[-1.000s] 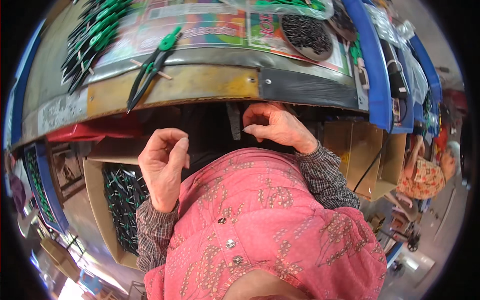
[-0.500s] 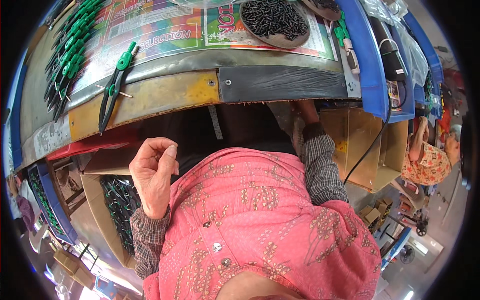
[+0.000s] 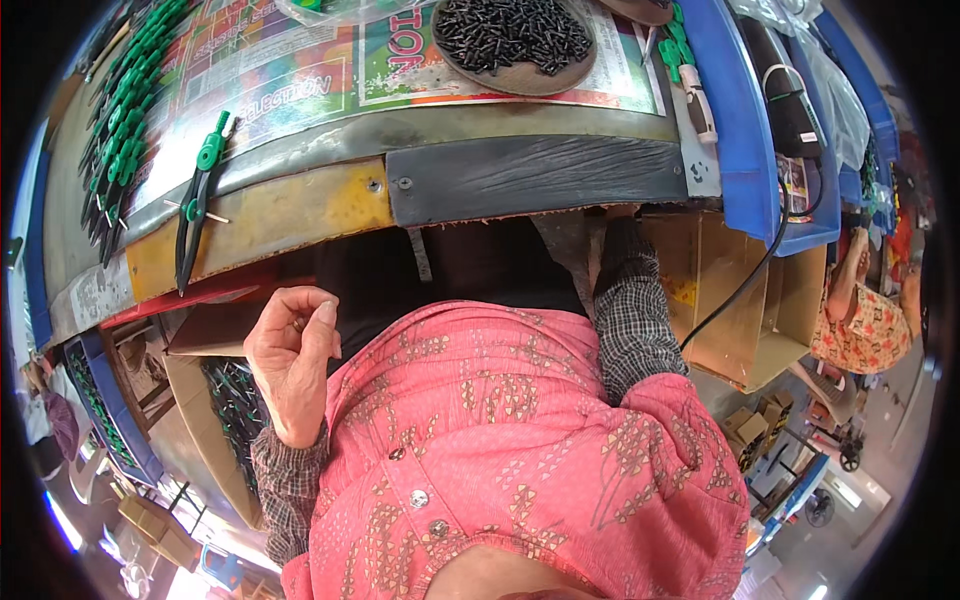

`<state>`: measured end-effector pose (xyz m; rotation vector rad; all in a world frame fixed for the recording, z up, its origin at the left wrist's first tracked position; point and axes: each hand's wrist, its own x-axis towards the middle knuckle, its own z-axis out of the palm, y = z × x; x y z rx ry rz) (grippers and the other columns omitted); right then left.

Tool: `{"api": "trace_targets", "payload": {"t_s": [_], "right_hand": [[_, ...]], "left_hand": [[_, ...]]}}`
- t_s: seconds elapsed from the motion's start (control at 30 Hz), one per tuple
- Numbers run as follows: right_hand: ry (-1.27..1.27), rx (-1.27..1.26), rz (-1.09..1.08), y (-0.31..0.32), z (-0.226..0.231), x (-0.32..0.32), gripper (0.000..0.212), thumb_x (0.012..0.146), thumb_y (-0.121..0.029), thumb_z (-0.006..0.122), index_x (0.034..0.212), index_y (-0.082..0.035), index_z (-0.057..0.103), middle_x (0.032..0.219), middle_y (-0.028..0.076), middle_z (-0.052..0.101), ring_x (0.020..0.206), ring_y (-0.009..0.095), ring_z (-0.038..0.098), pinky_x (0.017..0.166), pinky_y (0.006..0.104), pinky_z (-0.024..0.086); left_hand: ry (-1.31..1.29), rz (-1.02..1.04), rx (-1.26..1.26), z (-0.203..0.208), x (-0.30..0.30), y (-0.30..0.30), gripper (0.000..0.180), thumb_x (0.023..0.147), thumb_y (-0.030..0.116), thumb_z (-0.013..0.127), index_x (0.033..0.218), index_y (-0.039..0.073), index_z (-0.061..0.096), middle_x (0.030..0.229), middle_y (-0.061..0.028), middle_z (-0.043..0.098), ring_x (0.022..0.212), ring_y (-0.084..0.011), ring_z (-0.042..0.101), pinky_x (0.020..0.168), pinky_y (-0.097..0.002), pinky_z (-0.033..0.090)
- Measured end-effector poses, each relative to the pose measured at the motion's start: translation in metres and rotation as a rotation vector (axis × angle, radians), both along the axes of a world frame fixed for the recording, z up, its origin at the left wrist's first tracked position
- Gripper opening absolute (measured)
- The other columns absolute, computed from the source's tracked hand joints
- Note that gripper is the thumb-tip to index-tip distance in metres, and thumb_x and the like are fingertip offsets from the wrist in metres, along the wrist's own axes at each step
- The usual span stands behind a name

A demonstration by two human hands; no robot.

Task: The person assembles plastic compasses by joining legs with hinge pieces by hand, inserts small screws, fastens them using an electric screwdriver, and stacks the completed compasses on the workbench.

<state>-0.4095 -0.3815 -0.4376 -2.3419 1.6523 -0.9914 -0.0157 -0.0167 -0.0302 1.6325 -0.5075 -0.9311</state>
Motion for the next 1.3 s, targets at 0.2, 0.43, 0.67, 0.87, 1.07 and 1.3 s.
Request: {"api": "trace_targets", "payload": {"t_s": [0.2,0.43,0.67,0.87,1.07,1.3], "right_hand": [[0.75,-0.267,0.193,0.032,0.031,0.007,0.022,0.088,-0.018,0.059,0.097,0.002,0.063,0.082,0.012,0.066,0.059,0.019,0.064,0.045,0.0331,0.047],[0.088,0.825,0.068,0.069,0.051,0.04,0.025,0.082,-0.018,0.062,0.103,-0.003,0.065,0.09,0.012,0.07,0.079,0.032,0.067,0.069,0.0449,0.052],[0.012,0.654,0.495,0.101,0.181,0.118,0.027,0.082,-0.015,0.061,0.106,-0.004,0.062,0.099,0.02,0.063,0.092,0.04,0.061,0.081,0.0481,0.047],[0.488,0.183,0.764,0.133,0.264,0.157,0.028,0.085,-0.018,0.06,0.108,-0.001,0.058,0.102,0.024,0.061,0.097,0.042,0.059,0.085,0.0494,0.047],[0.41,0.696,0.861,0.181,0.368,0.205,0.039,0.084,-0.025,0.064,0.114,-0.002,0.056,0.104,0.022,0.062,0.099,0.04,0.059,0.086,0.0454,0.048],[0.085,0.529,1.188,0.205,0.451,0.257,0.029,0.079,-0.011,0.071,0.104,-0.002,0.061,0.091,0.015,0.062,0.083,0.033,0.064,0.075,0.0369,0.051]], "left_hand": [[-0.053,-0.009,0.014,0.0,0.0,0.001,0.006,0.092,0.003,0.059,0.095,-0.002,0.059,0.077,-0.0009,0.056,0.058,-0.0056,0.048,0.053,-0.021,0.041],[-0.563,0.018,0.008,0.027,0.018,-0.003,0.007,0.088,-0.005,0.06,0.093,-0.001,0.062,0.078,0.0022,0.056,0.063,-0.0034,0.049,0.056,-0.0173,0.04],[-1.211,0.155,-0.003,0.051,0.077,-0.022,0.013,0.079,-0.004,0.067,0.091,0.0,0.066,0.082,-0.0094,0.062,0.068,-0.0189,0.058,0.062,-0.0283,0.047],[-1.421,0.028,0.144,0.049,0.103,-0.034,0.029,0.078,0.014,0.072,0.104,0.003,0.065,0.103,-0.0134,0.063,0.093,-0.0313,0.059,0.082,-0.0393,0.046],[-1.463,-0.015,0.199,0.037,0.112,-0.05,0.024,0.077,0.015,0.072,0.096,0.004,0.065,0.095,-0.011,0.062,0.089,-0.0314,0.057,0.078,-0.0412,0.043],[-1.46,-0.091,-0.008,0.044,0.103,-0.046,0.022,0.073,0.008,0.073,0.093,0.004,0.064,0.086,-0.0096,0.061,0.088,-0.031,0.055,0.077,-0.0413,0.041]]}}
